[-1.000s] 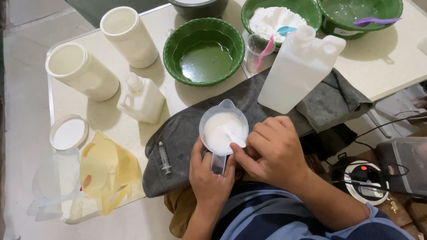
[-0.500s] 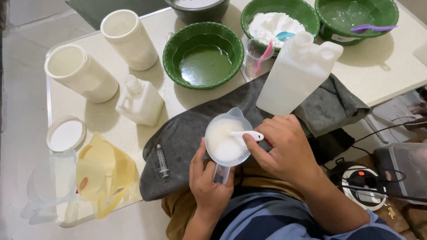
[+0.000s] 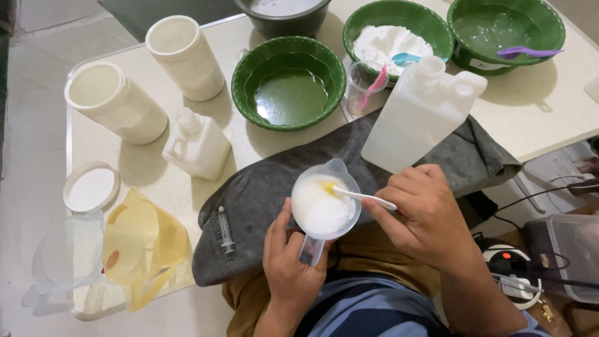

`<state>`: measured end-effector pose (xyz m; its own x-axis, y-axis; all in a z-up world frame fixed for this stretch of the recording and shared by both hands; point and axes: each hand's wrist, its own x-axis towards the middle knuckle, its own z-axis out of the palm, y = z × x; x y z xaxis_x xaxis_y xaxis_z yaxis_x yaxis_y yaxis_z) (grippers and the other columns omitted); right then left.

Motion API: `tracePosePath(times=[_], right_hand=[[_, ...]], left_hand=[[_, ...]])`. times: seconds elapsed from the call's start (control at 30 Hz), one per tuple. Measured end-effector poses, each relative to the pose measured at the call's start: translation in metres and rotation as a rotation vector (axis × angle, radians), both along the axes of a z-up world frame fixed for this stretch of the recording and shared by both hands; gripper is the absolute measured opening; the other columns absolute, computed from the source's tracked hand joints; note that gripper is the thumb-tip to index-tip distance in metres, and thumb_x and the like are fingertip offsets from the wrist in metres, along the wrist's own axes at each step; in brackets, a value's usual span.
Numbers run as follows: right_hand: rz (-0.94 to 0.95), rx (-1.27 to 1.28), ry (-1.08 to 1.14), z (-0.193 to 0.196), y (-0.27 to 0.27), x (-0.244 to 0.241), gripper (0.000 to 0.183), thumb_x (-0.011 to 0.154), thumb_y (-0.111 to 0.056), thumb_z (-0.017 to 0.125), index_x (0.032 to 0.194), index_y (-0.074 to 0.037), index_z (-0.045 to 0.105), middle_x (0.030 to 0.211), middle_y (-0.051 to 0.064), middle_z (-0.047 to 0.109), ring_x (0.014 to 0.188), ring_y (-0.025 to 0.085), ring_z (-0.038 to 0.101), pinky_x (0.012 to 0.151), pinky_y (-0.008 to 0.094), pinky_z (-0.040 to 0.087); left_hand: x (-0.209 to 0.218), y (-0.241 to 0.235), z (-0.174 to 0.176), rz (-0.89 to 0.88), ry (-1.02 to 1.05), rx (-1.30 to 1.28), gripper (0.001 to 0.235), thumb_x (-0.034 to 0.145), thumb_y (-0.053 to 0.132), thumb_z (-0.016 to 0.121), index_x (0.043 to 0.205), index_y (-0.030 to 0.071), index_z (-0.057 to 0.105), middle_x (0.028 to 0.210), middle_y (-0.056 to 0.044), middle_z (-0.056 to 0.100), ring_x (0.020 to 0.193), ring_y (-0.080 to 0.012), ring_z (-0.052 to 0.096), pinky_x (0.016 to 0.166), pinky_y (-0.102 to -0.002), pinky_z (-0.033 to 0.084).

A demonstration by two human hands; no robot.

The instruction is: Mixing a white liquid substance in a measuring cup using a spatula, including adding liquid with a syringe and pouring from a large container.

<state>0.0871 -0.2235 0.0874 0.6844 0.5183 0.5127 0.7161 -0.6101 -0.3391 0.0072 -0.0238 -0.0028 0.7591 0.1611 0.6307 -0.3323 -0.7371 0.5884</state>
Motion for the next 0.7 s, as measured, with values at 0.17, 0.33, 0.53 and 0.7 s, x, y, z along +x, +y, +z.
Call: tracePosePath(times=[0.17, 0.33, 0.53, 0.7], right_hand=[[0.123, 0.07, 0.143, 0.005, 0.003, -0.004, 0.024, 0.096, -0.025, 0.065, 0.077, -0.012, 0.065, 0.067, -0.002, 0.057, 0.065, 0.018, 0.053, 0.076, 0.035, 0.033], [0.023, 0.075, 0.041, 0.001, 0.004, -0.001, 0.017, 0.095, -0.023, 0.067, 0.082, -0.012, 0.07, 0.067, -0.004, 0.059, 0.07, 0.017, 0.056, 0.08, 0.035, 0.033], [0.169, 0.137, 0.197, 0.0, 0.006, -0.001, 0.021, 0.095, -0.024, 0.065, 0.079, -0.011, 0.068, 0.069, -0.002, 0.061, 0.066, 0.017, 0.054, 0.08, 0.034, 0.037], [0.067, 0.131, 0.1, -0.003, 0.005, 0.001, 0.021, 0.096, -0.022, 0.064, 0.08, -0.01, 0.067, 0.068, -0.002, 0.062, 0.069, 0.018, 0.056, 0.079, 0.037, 0.034]], left_hand=[[-0.003, 0.0, 0.005, 0.007, 0.057, 0.042, 0.042, 0.09, 0.034, 0.077, 0.068, 0.008, 0.053, 0.142, -0.027, 0.057, 0.11, -0.0391, 0.069, 0.087, -0.047, 0.057], [-0.002, 0.0, 0.002, 0.021, 0.025, 0.073, 0.045, 0.088, 0.039, 0.08, 0.074, 0.003, 0.058, 0.139, -0.028, 0.059, 0.104, -0.0382, 0.069, 0.082, -0.043, 0.058], [-0.002, 0.0, 0.004, -0.006, 0.049, 0.044, 0.038, 0.091, 0.032, 0.077, 0.074, 0.004, 0.058, 0.142, -0.027, 0.056, 0.109, -0.04, 0.068, 0.082, -0.043, 0.058], [-0.003, 0.001, 0.005, -0.014, 0.059, 0.046, 0.039, 0.092, 0.03, 0.076, 0.074, 0.004, 0.055, 0.142, -0.028, 0.055, 0.111, -0.0415, 0.067, 0.082, -0.043, 0.058]])
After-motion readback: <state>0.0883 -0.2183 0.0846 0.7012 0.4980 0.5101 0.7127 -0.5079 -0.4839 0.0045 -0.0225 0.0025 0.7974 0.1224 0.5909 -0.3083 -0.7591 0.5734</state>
